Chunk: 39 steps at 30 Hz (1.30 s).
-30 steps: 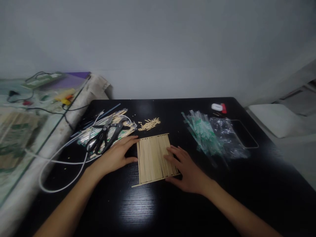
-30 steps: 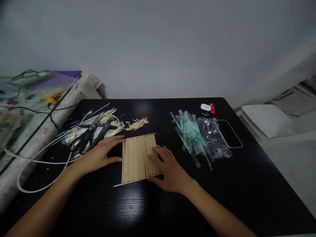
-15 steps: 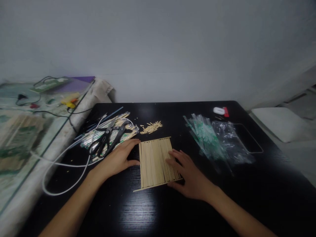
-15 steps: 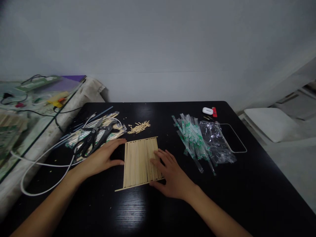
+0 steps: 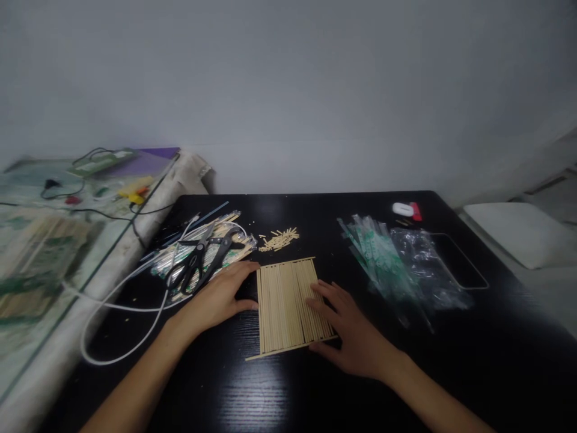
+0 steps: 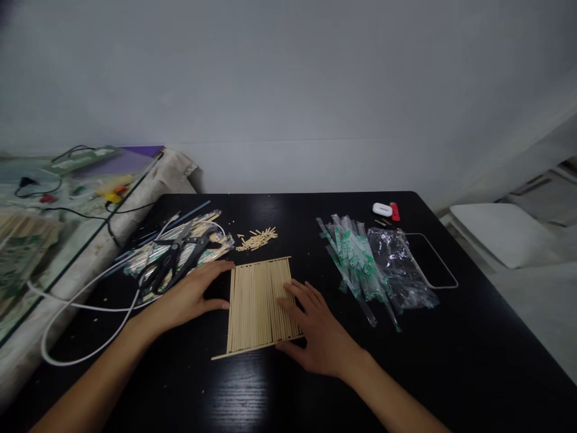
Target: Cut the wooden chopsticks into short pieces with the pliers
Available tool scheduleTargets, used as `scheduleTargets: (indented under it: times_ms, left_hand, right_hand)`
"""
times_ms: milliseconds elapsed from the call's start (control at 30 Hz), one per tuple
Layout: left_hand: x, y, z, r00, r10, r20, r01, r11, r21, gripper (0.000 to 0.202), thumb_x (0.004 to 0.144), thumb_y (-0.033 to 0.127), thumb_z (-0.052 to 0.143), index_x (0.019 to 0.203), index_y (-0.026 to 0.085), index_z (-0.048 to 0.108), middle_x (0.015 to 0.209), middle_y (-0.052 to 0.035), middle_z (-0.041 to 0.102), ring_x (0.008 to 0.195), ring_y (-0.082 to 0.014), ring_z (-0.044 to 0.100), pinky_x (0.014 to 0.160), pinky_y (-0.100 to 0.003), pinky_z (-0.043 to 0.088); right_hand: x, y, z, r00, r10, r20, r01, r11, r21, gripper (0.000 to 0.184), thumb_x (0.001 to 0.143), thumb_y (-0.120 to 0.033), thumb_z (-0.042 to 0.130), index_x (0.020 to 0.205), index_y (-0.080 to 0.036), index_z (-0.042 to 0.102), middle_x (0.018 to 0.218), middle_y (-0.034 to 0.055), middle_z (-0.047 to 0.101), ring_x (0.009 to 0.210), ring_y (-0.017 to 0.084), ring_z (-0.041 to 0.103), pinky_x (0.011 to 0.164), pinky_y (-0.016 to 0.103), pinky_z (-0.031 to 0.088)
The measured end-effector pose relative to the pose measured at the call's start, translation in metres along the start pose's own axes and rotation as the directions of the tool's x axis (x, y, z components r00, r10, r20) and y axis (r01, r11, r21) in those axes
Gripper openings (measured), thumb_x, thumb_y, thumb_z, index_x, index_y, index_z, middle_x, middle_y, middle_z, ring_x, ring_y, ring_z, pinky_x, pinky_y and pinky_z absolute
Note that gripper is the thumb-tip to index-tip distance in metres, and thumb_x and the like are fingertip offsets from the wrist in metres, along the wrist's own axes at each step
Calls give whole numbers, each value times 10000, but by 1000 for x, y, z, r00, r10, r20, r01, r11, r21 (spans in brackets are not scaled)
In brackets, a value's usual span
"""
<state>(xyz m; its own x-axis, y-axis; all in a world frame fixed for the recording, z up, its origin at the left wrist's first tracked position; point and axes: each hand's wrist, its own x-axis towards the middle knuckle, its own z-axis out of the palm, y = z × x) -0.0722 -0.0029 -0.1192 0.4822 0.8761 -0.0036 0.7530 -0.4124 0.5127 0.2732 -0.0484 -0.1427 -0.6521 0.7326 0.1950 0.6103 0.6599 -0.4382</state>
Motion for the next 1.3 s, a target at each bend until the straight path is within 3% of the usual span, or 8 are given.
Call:
scheduleTargets:
  times_ms: [167,367,467,700,800,1000,1300]
  left_hand:
    - [6,2,-6,999,-2,32,3,1000,-22,741,841,484,771,1481,294,449,1532,-102,524,1411,-310,500,1187,-509,393]
    - [20,10,-13,996,-7,91,8,1000,-6,702,806,265,762,1447,280,477,1487,-91,549,1379,-298,520,1169,-472,405]
    - [23,14,-16,995,-1,105,1,1000,1,654,786,230,750,1397,274,521,1444,-83,579,1347,-295,544,1148,-457,422]
    - [30,16,-26,985,-77,152,70,996,51,687,767,243,743,1418,266,524,1464,-93,591,1347,-309,560,1128,-461,431]
    - [38,19,-28,980,-117,159,107,992,69,585,809,280,719,1375,243,573,1407,-101,635,1293,-308,601,1085,-442,464]
    - [46,21,-19,986,-129,102,124,991,49,408,870,414,685,1230,222,663,1231,-85,671,1147,-287,649,1000,-408,497]
    - [47,20,-11,990,-129,60,128,991,34,351,866,382,682,1180,227,655,1185,-73,633,1106,-278,635,973,-405,494]
  right_hand:
    - [0,0,-1,1000,7,11,-7,1000,4,677,862,-405,751,1459,-189,515,1580,213,431,1500,392,364,1186,644,355]
    - [-2,0,1,1000,29,10,-29,999,26,704,858,-398,749,1489,-221,494,1605,185,412,1517,381,336,1199,632,340]
    - [-1,1,1,999,33,35,-34,999,30,716,852,-399,751,1494,-213,494,1610,185,404,1517,379,336,1213,629,317]
    - [-2,0,1,997,43,62,-45,999,25,749,840,-361,757,1515,-209,471,1620,199,381,1530,389,308,1207,633,329]
    - [-4,1,3,998,53,46,-54,998,19,775,837,-353,761,1535,-233,446,1639,189,350,1531,388,307,1204,634,333]
    - [-6,5,8,998,43,45,-44,999,16,798,858,-392,742,1566,-242,407,1649,194,333,1526,410,310,1184,650,357]
    - [-6,4,8,994,80,70,-82,996,30,794,855,-419,747,1563,-266,422,1653,184,335,1520,444,307,1147,678,398]
